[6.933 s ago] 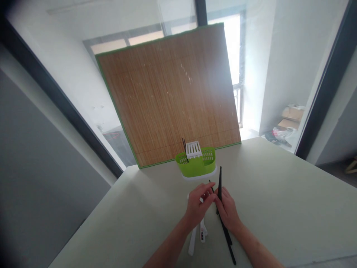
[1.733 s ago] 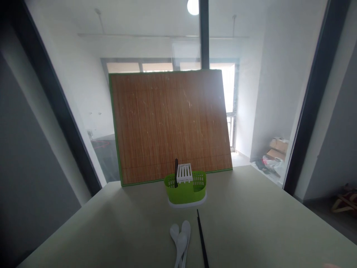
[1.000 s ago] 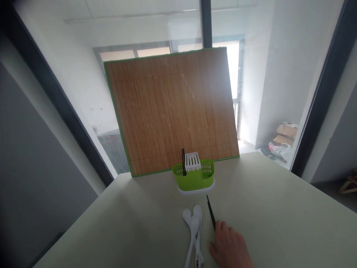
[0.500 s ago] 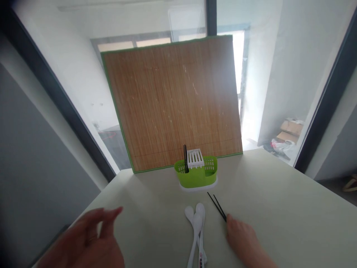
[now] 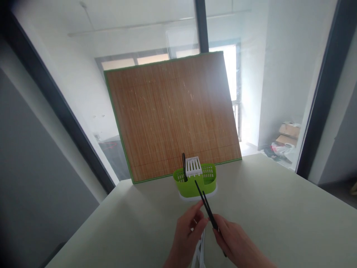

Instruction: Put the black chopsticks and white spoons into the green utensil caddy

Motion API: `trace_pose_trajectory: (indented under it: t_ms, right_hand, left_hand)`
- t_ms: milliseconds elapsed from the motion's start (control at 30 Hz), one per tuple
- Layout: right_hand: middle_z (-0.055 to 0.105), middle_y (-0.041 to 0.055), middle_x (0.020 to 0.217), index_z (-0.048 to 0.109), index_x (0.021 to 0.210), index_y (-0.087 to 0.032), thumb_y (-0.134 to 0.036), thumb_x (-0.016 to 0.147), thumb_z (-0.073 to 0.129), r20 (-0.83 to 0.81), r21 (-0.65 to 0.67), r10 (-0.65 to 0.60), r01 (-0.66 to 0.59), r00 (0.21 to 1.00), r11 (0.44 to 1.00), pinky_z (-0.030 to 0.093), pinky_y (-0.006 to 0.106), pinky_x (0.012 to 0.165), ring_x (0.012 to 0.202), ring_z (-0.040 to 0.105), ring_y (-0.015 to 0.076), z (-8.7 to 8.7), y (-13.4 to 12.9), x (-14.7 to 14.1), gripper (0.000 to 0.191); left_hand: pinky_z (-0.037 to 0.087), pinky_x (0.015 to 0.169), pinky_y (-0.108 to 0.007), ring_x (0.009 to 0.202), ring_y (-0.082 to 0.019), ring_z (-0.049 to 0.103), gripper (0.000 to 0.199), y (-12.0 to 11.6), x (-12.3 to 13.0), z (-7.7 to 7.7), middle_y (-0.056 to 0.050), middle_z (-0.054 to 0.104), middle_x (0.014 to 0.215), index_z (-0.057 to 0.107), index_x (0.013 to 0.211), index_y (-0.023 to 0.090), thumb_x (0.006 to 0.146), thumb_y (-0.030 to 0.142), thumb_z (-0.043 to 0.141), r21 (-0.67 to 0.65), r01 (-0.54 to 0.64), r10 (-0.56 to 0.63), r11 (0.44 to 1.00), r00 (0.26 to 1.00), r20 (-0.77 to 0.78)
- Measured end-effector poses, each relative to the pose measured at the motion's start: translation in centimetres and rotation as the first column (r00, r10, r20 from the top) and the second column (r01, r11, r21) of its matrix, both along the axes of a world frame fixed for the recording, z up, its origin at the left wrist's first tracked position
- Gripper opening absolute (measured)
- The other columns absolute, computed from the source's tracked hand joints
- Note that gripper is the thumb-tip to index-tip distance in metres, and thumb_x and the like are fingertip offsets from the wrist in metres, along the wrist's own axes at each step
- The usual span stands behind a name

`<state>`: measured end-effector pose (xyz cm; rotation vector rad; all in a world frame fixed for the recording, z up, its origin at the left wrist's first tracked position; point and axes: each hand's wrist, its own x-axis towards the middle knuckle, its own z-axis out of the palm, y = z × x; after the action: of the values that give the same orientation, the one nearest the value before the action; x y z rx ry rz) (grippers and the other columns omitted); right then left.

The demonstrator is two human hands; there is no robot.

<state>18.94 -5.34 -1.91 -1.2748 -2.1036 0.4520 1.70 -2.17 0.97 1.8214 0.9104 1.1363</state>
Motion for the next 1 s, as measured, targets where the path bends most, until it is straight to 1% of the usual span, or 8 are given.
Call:
trace_pose_trajectory:
  t_ms: [133,267,400,567,700,800,900,1000]
  right_hand:
    - [0.064,0.0059,0.092,0.047,0.103,-0.02,-0.022,0.092,0.033,-0.077,0.048,0.051,-0.047,0.996,0.998,0.048,0.026,0.072,0.082,0.063,0.0159,-2.5,0.0,-0.4,0.018]
    - [0.066,0.0092,0.097,0.055,0.097,-0.021,-0.026,0.09,0.035,-0.121,0.069,0.064,-0.056,0.991,0.996,0.05,0.028,0.078,0.09,0.063,0.0182,-4.5,-0.2,-0.1,0.022]
    - [0.066,0.0115,0.1,0.058,0.095,-0.019,-0.029,0.09,0.034,-0.126,0.012,0.078,-0.077,0.989,0.997,0.05,0.03,0.083,0.094,0.063,0.0197,-4.8,-0.1,-0.2,0.026]
    - [0.066,0.011,0.1,0.057,0.098,-0.02,-0.026,0.089,0.034,-0.096,-0.05,0.084,-0.089,0.992,0.995,0.05,0.031,0.082,0.093,0.063,0.0203,-4.1,0.6,-1.0,0.026]
    - [0.065,0.008,0.096,0.052,0.11,-0.021,-0.025,0.089,0.036,-0.089,0.007,0.089,-0.089,0.992,0.996,0.051,0.026,0.074,0.08,0.063,0.0164,-3.9,0.9,-0.8,0.026]
    - [0.061,0.0061,0.1,0.047,0.114,-0.023,-0.025,0.09,0.038,-0.115,0.087,0.028,-0.018,0.993,0.996,0.05,0.022,0.07,0.077,0.061,0.013,-4.6,1.4,0.3,0.026]
    - [0.06,0.0049,0.098,0.048,0.109,-0.024,-0.027,0.091,0.039,-0.117,0.151,-0.099,0.116,0.988,0.982,0.049,0.02,0.066,0.073,0.06,0.0117,-5.8,2.0,1.6,0.021]
    - [0.061,0.003,0.095,0.051,0.105,-0.024,-0.028,0.091,0.04,-0.092,0.197,-0.192,0.207,0.977,0.958,0.048,0.02,0.065,0.069,0.06,0.0111,-6.9,2.5,2.2,0.019]
  left_hand:
    - [0.041,0.066,-0.021,0.071,-0.012,0.053,0.021,-0.3,1.4,0.8,-0.001,0.06,0.078,0.068,0.097,0.022,0.087,0.03,0.051,0.102,0.064,-0.051,0.993,0.991,-0.122]
    - [0.039,0.061,-0.02,0.065,-0.011,0.052,0.013,-0.4,1.9,-0.6,0.0,0.057,0.067,0.07,0.08,0.019,0.081,0.027,0.059,0.139,0.149,-0.113,0.979,0.964,-0.239]
    - [0.041,0.059,-0.018,0.068,-0.011,0.054,0.008,0.0,1.7,-1.7,-0.002,0.06,0.079,0.072,0.079,0.019,0.074,0.021,0.067,0.134,0.148,-0.115,0.98,0.968,-0.224]
    - [0.046,0.067,-0.02,0.075,-0.013,0.059,0.019,0.2,1.4,-0.8,-0.001,0.066,0.078,0.073,0.087,0.023,0.07,0.014,0.069,0.146,0.106,-0.084,0.984,0.986,-0.145]
    - [0.05,0.07,-0.022,0.072,-0.014,0.062,0.013,0.8,-0.1,2.3,-0.002,0.068,0.076,0.073,0.086,0.022,0.075,0.021,0.065,0.146,0.042,-0.031,0.988,0.997,-0.075]
    - [0.052,0.07,-0.024,0.074,-0.015,0.064,0.015,2.7,-2.3,6.7,-0.003,0.07,0.081,0.072,0.087,0.019,0.078,0.027,0.063,0.183,-0.119,0.11,0.976,0.992,0.06]
    - [0.053,0.074,-0.026,0.076,-0.015,0.065,0.019,6.3,-4.7,11.6,-0.003,0.071,0.084,0.071,0.088,0.018,0.075,0.031,0.066,0.299,-0.341,0.29,0.891,0.935,0.203]
    - [0.053,0.077,-0.029,0.079,-0.015,0.065,0.025,11.0,-6.1,14.2,-0.004,0.071,0.087,0.07,0.092,0.017,0.074,0.034,0.065,0.38,-0.466,0.387,0.799,0.882,0.267]
